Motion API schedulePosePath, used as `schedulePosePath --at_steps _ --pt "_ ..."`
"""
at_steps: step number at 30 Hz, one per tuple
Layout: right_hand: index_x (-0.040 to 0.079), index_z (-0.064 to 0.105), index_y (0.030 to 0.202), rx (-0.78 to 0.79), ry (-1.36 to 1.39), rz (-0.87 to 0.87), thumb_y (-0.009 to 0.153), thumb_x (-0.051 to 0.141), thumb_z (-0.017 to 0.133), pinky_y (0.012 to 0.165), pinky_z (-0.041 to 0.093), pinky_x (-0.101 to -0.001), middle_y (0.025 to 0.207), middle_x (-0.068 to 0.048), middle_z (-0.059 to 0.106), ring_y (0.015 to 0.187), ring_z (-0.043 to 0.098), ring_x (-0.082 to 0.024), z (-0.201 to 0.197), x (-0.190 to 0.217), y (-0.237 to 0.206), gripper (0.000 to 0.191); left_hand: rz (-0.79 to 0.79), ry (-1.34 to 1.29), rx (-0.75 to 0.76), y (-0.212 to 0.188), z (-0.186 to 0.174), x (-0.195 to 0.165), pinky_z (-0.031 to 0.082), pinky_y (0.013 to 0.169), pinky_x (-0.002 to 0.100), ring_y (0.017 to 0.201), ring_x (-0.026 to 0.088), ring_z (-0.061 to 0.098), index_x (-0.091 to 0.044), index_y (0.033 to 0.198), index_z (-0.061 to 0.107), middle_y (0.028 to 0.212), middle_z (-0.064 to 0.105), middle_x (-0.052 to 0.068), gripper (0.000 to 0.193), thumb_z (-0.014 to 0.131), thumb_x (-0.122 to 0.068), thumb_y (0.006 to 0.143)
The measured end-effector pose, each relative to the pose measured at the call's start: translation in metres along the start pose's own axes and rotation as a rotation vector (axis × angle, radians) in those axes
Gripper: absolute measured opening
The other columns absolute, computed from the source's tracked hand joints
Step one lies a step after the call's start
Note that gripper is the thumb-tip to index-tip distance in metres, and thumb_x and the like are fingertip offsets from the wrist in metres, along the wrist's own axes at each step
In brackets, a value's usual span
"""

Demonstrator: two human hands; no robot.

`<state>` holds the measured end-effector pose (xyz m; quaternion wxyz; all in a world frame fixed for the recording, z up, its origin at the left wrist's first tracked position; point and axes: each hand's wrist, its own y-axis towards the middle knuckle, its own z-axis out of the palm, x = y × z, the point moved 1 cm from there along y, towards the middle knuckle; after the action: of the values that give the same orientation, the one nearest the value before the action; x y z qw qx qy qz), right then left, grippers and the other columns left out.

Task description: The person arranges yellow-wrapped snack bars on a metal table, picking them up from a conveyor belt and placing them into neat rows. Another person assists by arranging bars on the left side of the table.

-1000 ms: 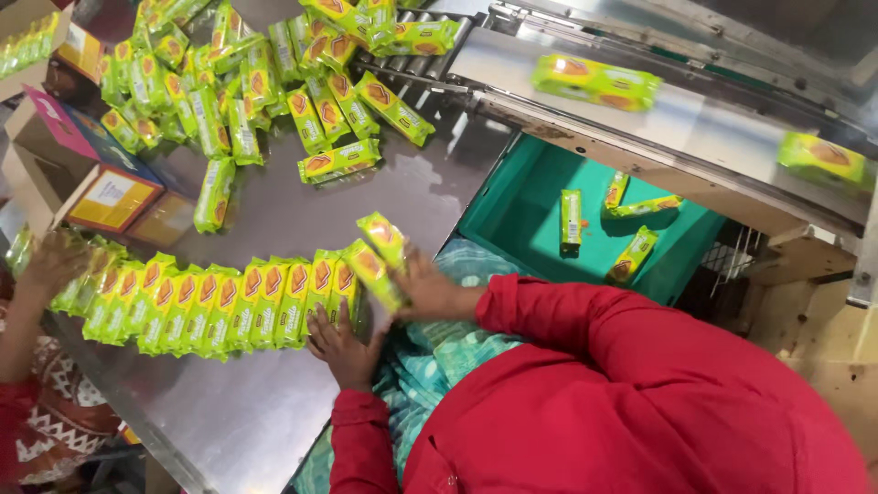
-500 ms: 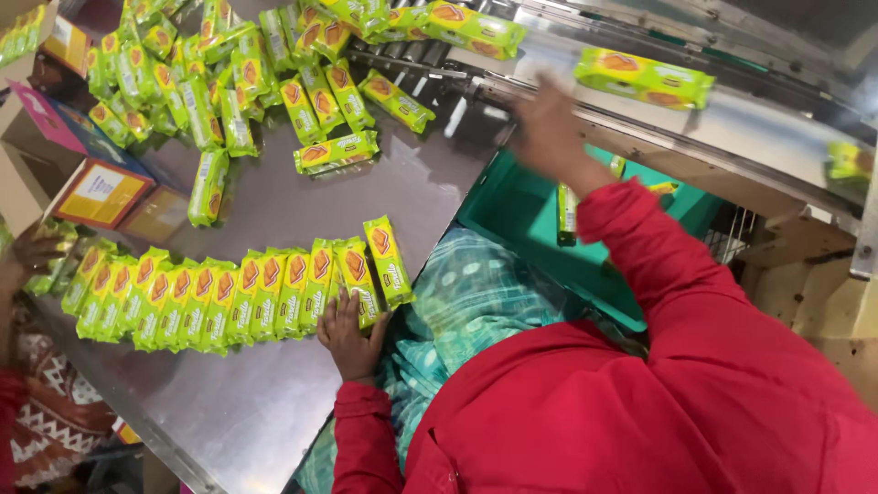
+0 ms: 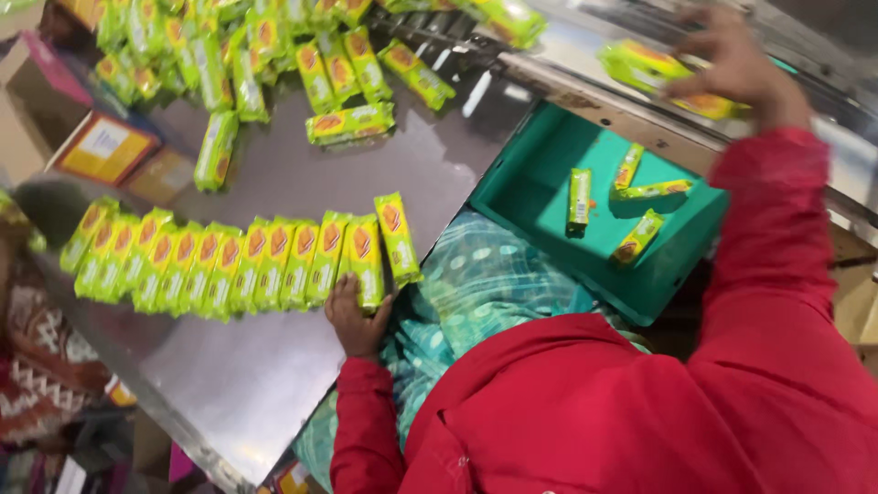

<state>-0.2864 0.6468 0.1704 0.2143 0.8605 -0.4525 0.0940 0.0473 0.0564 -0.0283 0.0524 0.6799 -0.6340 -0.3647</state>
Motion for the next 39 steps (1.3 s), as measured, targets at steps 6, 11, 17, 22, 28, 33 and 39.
schedulePosePath --at_steps 6,11,17,22,28,33,39 --pt "-0.001 0.068 0.122 0.079 0.045 0.019 0.066 0.039 0.090 0.114 0.042 -0.0475 0.145 -0.022 0.047 0.138 0.049 -0.041 0.049 -0.008 0.010 0.072 -0.015 0.116 0.005 -0.002 0.003 -0.002 0.030 0.115 0.057 0.133 0.035 0.053 -0.007 0.136 0.058 0.134 0.063 0.015 0.079 0.074 -0.062 0.083" --pt "-0.002 0.066 0.127 0.001 0.099 -0.145 0.081 0.043 0.087 0.109 0.045 -0.0443 0.136 -0.023 0.051 0.127 0.052 -0.037 0.098 0.051 0.034 0.068 0.014 0.356 -0.005 -0.005 0.006 -0.002 0.023 0.118 0.062 0.141 0.030 0.051 -0.014 0.145 0.056 0.150 0.059 0.006 0.077 0.073 -0.062 0.087" --pt "0.006 0.068 0.137 0.084 -0.159 -0.256 0.079 0.069 0.076 0.113 0.040 -0.0599 0.155 -0.045 0.035 0.139 0.043 -0.056 0.216 0.234 0.048 0.086 -0.015 0.106 -0.047 -0.009 0.010 0.000 0.027 0.120 0.056 0.142 0.033 0.049 -0.009 0.150 0.051 0.150 0.054 0.010 0.075 0.068 -0.058 0.095" --pt "0.028 0.061 0.153 0.079 0.010 -0.160 0.090 0.054 0.068 0.095 0.047 -0.0603 0.155 -0.045 0.032 0.118 0.052 -0.056 0.282 0.302 0.028 0.069 0.024 0.108 0.035 -0.010 0.013 0.001 0.029 0.119 0.053 0.140 0.033 0.049 -0.011 0.143 0.057 0.144 0.061 0.008 0.069 0.068 -0.056 0.092" --pt "0.026 0.059 0.153 0.003 -0.034 -0.208 0.096 0.057 0.068 0.102 0.048 -0.0563 0.154 -0.047 0.033 0.119 0.052 -0.056 0.283 0.289 0.020 0.065 -0.030 0.249 -0.029 -0.008 0.013 0.000 0.028 0.118 0.054 0.142 0.034 0.044 -0.016 0.140 0.062 0.148 0.053 0.014 0.065 0.069 -0.056 0.090" --pt "0.024 0.058 0.152 0.034 -0.032 -0.212 0.089 0.061 0.069 0.101 0.047 -0.0569 0.148 -0.049 0.033 0.120 0.050 -0.059 0.288 0.312 -0.004 0.074 -0.090 0.317 -0.046 -0.006 0.013 -0.002 0.026 0.119 0.060 0.140 0.030 0.046 -0.015 0.136 0.063 0.141 0.057 0.008 0.064 0.071 -0.055 0.087" --pt "0.026 0.056 0.152 0.131 -0.027 -0.267 0.085 0.063 0.070 0.096 0.049 -0.0558 0.146 -0.049 0.035 0.120 0.051 -0.058 0.282 0.342 -0.018 0.077 -0.244 0.336 -0.144 -0.004 0.012 -0.003 0.026 0.116 0.060 0.137 0.030 0.050 -0.009 0.131 0.061 0.139 0.059 0.009 0.059 0.070 -0.047 0.088"
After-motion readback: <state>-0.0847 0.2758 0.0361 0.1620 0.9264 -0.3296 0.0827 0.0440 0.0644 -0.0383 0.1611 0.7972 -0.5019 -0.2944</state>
